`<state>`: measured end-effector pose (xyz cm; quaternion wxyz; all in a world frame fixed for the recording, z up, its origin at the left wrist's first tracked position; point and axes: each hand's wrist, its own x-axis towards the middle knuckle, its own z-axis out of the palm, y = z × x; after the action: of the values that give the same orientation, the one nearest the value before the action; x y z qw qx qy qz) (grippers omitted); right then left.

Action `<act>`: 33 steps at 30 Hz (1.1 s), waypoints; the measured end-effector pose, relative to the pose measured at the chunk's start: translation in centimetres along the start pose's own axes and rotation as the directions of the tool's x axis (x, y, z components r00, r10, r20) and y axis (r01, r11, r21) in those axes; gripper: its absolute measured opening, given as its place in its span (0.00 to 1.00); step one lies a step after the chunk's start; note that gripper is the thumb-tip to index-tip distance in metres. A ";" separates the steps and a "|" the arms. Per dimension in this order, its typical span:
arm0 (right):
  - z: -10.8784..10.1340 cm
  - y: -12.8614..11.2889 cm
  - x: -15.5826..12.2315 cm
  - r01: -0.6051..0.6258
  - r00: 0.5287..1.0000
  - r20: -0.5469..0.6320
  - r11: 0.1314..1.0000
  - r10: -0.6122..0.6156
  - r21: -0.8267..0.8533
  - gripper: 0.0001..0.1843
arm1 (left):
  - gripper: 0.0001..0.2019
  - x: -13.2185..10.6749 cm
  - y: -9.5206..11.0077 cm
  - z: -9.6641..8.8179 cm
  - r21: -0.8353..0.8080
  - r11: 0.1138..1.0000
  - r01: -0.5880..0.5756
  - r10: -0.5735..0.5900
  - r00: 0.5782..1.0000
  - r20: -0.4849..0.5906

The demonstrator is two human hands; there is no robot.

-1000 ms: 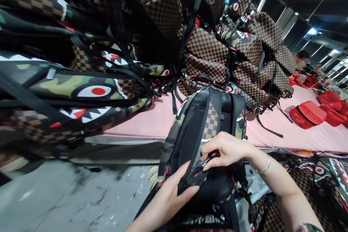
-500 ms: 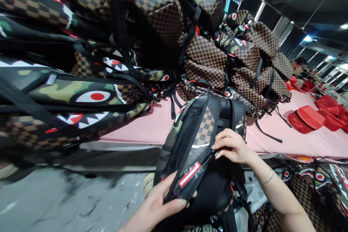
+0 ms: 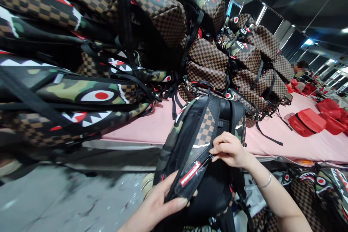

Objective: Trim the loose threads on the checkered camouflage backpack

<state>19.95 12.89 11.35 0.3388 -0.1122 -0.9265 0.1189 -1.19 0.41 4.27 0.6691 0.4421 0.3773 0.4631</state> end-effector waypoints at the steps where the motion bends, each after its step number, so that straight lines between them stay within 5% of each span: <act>1: 0.0 0.0 0.1 0.007 1.000 0.007 1.000 -0.007 0.002 0.05 | 0.24 0.0 0.0 0.0 0.004 1.000 -0.003 0.003 1.000 -0.001; 19: 0.5 -2.2 1.1 0.061 0.989 0.144 0.987 -0.040 -0.150 0.07 | 0.26 1.6 0.4 0.1 0.087 0.994 -0.063 0.057 0.996 0.064; 22: 0.7 -2.4 0.9 0.050 0.990 0.138 0.979 -0.022 -0.199 0.08 | 0.25 1.6 0.1 0.3 0.074 0.996 -0.048 0.049 0.999 -0.008; 29: 2.0 -3.7 -1.9 -0.127 0.990 -0.101 0.950 0.102 -0.284 0.06 | 0.30 2.0 0.1 1.4 0.041 0.999 -0.013 0.017 0.996 -0.083; 33: 3.2 -5.2 -4.3 -0.378 0.897 -0.331 0.898 0.294 -0.226 0.06 | 0.28 2.4 0.4 2.3 0.002 1.000 -0.031 0.030 0.985 -0.170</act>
<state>20.35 6.22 7.93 0.4243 -0.3357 -0.8406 0.0240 1.46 2.26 5.14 0.6274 0.4065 0.4261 0.5095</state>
